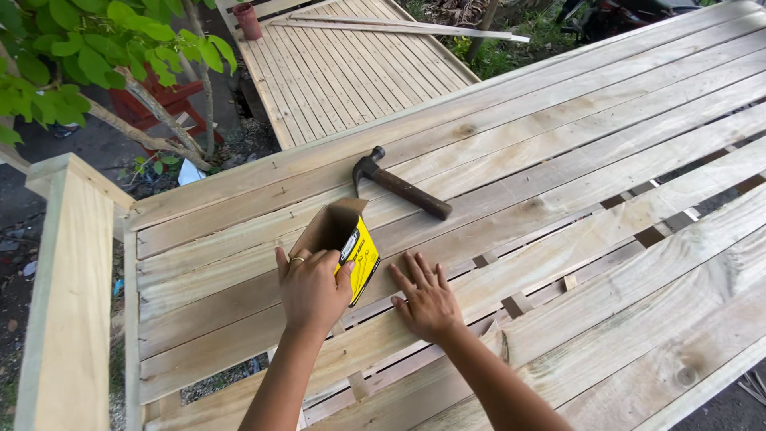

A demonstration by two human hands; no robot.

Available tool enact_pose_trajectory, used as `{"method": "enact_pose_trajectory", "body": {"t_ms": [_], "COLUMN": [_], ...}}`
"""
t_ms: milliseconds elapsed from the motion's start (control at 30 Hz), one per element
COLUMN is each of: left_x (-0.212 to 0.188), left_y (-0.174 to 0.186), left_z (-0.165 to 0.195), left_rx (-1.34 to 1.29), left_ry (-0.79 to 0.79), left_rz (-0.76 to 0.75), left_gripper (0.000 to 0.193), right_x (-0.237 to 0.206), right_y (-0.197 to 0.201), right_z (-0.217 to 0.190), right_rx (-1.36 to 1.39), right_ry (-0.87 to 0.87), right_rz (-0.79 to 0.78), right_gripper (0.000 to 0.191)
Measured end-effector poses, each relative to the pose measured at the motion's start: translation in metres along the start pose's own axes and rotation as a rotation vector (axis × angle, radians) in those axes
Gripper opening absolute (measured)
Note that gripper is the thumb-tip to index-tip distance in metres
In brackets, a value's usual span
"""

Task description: The person assembles a slatted wooden furniture frame outdoors. They position and align wooden slats across the frame by hand, pick common nails from a cardboard box, and hammer the nails into the slats to fasten them, working along the frame.

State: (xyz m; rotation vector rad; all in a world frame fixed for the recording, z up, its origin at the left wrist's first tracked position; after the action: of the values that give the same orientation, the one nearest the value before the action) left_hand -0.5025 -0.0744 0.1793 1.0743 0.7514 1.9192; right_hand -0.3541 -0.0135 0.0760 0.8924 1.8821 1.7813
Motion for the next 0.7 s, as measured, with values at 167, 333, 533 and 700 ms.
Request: {"method": "enact_pose_trajectory", "body": {"t_ms": [167,333,533,700], "left_x": [-0.009,-0.023,0.004,0.048], "left_y": [-0.046,-0.059,-0.031,-0.055], "left_z": [0.015,0.015,0.037,0.002], "left_rx": [-0.004,-0.090,-0.125,-0.114], "left_ry": [-0.023,0.012,-0.148,0.228], "left_rz": [-0.073,-0.079,-0.121,-0.392], "left_gripper": [0.017,0.018,0.022,0.021], "right_x": [0.003,0.052,0.127,0.151], "right_y": [0.013,0.050,0.037,0.040], "right_z": [0.032,0.094,0.115,0.115], "right_rx": [0.234,0.035,-0.118,0.025], "right_ry": [-0.128,-0.359,-0.302,-0.290], "right_rz": [0.175,0.382,-0.187,-0.326], "right_gripper": [0.052,0.065,0.052,0.039]}}
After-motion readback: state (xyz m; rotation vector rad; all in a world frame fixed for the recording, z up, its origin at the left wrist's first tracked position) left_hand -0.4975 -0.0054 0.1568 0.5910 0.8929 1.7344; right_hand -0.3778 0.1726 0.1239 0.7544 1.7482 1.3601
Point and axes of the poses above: each hand's wrist, its own x-axis towards the middle knuckle, its own y-axis out of the back of the hand, z = x × y, the point moved 10 cm from there along x, towards the middle knuckle, and after that the axes turned 12 degrees about -x, right-handed, at the moved point
